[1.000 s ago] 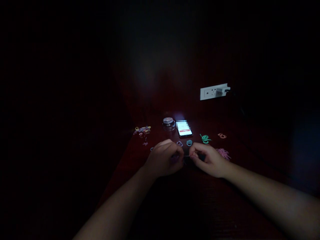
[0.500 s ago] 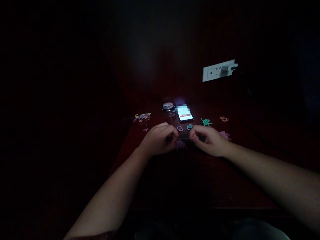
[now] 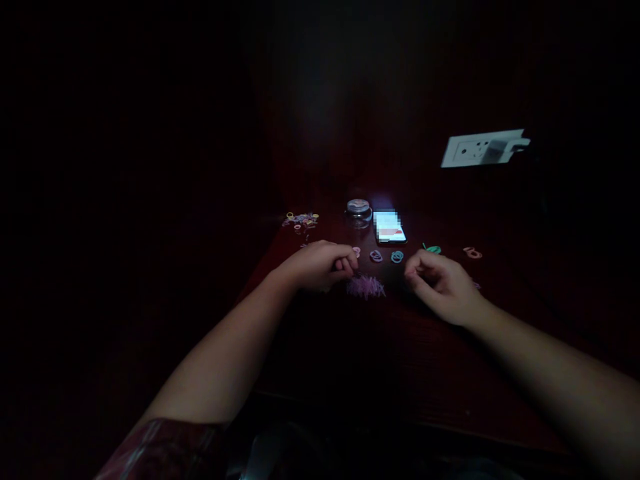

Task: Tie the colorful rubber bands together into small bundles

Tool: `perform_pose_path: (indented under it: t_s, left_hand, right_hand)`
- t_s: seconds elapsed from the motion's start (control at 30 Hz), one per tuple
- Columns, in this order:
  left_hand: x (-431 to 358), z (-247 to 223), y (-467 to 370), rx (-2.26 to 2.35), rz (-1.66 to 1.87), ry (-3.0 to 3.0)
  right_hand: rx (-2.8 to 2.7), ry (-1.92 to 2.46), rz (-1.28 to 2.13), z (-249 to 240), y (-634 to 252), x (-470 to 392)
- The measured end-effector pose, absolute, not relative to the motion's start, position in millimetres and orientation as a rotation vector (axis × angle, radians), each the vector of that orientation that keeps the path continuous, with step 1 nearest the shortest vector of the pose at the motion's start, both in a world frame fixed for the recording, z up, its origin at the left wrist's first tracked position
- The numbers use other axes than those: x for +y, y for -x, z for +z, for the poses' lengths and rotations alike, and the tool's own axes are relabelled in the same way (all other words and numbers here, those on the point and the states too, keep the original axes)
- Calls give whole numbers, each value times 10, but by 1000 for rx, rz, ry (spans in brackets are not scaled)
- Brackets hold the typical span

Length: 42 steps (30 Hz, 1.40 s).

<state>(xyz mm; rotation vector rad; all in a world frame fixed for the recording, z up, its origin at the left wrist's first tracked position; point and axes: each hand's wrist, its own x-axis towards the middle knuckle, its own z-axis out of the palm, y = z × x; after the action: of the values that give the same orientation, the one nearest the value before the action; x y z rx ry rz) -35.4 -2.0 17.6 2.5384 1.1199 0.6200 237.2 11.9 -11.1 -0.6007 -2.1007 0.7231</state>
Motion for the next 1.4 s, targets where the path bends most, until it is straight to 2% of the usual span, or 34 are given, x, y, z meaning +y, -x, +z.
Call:
perform_pose_path:
  t_s: [0.67, 0.8, 0.93, 1.0, 1.13, 1.4]
  left_hand:
    - [52, 11, 216, 1174, 744, -2577]
    - [104, 41, 355, 1471, 819, -2587]
    - [230, -6, 766, 2224, 817, -2092]
    - [301, -70, 997, 2380, 735, -1961]
    - [419, -222, 1257, 2470, 600, -1862]
    - [476, -283, 1238, 2388, 529, -1881]
  right_hand:
    - [-2109, 647, 725, -118, -2365, 132]
    - [-2112, 643, 694, -115, -2364, 125]
    - [-2116, 621, 671, -103, -2358, 127]
    - [-2135, 605, 622, -108, -2352, 134]
    - [-2141, 595, 578, -126, -2339, 147]
    - [-2124, 609, 646, -142, -2316, 148]
